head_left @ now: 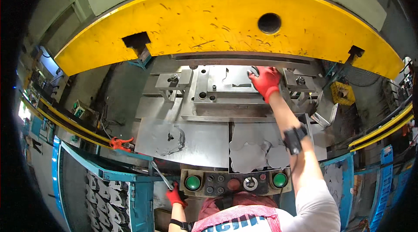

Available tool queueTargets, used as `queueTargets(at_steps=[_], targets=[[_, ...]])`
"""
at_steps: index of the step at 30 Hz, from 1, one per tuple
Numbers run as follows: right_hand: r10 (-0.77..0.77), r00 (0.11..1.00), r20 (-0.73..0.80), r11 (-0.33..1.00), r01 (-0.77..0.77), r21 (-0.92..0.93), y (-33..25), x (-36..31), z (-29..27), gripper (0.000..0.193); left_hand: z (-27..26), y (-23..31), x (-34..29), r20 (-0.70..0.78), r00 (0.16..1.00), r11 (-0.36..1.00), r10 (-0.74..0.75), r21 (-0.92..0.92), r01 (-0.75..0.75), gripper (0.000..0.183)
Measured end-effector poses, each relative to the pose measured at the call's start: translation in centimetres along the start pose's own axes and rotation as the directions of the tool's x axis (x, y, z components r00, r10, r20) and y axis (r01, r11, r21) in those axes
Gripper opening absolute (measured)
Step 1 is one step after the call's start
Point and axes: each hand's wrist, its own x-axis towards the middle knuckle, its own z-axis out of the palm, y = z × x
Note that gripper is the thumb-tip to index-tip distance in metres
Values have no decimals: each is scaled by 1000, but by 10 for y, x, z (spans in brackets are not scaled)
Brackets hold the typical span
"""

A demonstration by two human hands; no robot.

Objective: Operating a manual-feed metal stamping press to create shaped components.

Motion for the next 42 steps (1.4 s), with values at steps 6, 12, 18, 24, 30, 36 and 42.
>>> queueTargets(at_steps=[6, 12, 18, 24, 30, 36, 42], targets=[[109, 873, -475, 934, 74, 350, 103, -163, -26, 49, 14, -30, 6, 51, 984, 978, 170, 114, -175, 41], [749, 621, -231, 641, -593, 488, 254, -371, 69, 40, 27, 0, -6, 175, 984, 966, -25, 258, -21, 67], [511, 563, 650, 69, -781, 621, 246, -428, 143, 45, 25, -9, 10, 133, 967, 923, -216, 352, 157, 80], [463, 705, 538, 307, -697, 649, 276, -450, 205, 41, 46, 28, -33, -18, 965, 871, -260, 428, 243, 73], [630, 592, 502, 365, -797, 482, 241, -426, 173, 49, 29, -19, 24, 108, 981, 917, -163, 383, 110, 68], [591, 534, 604, 126, -801, 585, 247, -430, 180, 59, 35, -5, 9, 106, 975, 909, -195, 393, 139, 67], [573, 570, 589, 87, -757, 647, 246, -438, 183, 59, 21, -30, 36, 127, 982, 921, -140, 380, 82, 68]])
